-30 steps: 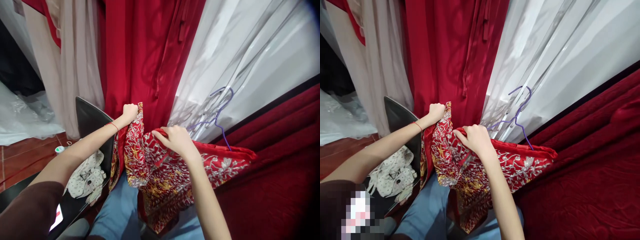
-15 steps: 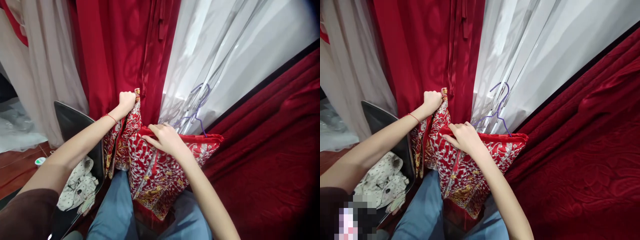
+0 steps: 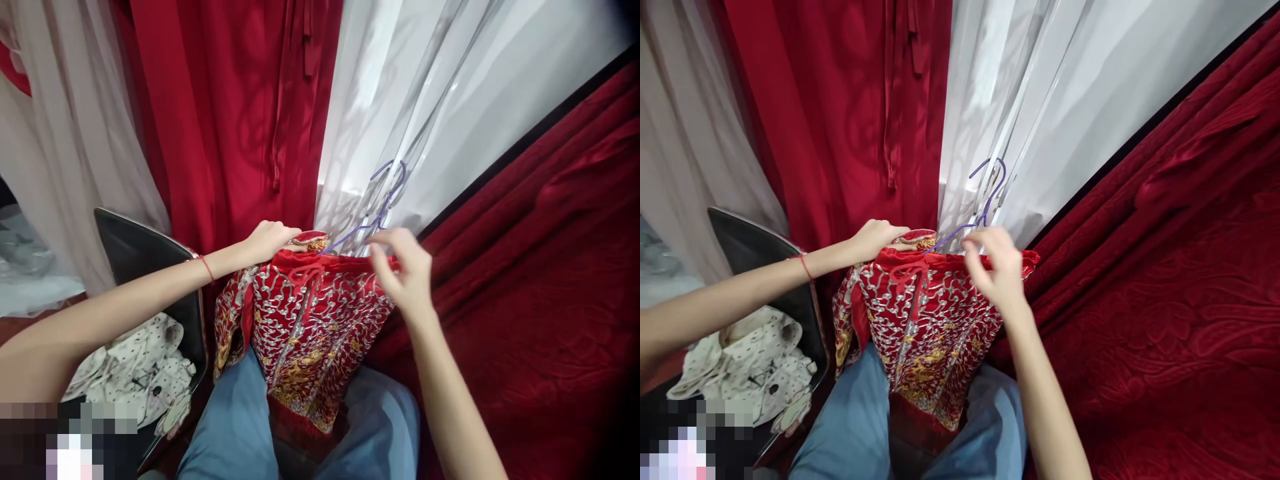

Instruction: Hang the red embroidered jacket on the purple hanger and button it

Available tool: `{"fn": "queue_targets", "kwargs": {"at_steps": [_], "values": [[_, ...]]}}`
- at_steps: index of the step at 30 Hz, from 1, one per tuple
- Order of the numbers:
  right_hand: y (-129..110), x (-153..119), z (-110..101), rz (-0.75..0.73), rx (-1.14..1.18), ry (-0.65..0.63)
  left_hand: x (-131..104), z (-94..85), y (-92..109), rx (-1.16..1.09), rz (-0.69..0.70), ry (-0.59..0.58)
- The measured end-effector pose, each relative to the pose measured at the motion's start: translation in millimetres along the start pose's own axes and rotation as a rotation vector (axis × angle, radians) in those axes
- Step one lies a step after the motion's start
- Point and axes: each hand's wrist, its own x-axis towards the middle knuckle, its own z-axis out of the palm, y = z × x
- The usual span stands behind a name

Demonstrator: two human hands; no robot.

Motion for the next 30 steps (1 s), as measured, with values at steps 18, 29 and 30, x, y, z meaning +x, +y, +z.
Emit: {"fn": "queue_targets", "kwargs": {"at_steps": [18,29,30], "values": [[58,20,-18,0.624,0.639,-0.962,70,-53.7,40,-0.436,0.190,-0.183],[80,8,-6,0.480,0.526,-0.786,46,-35.5,-13,-0.595,0.020,-0.256],[79,8,-4,0.480,0.507,-0.778,40,-27.8,-23,-0.617,-0.004,-0.257]]}}
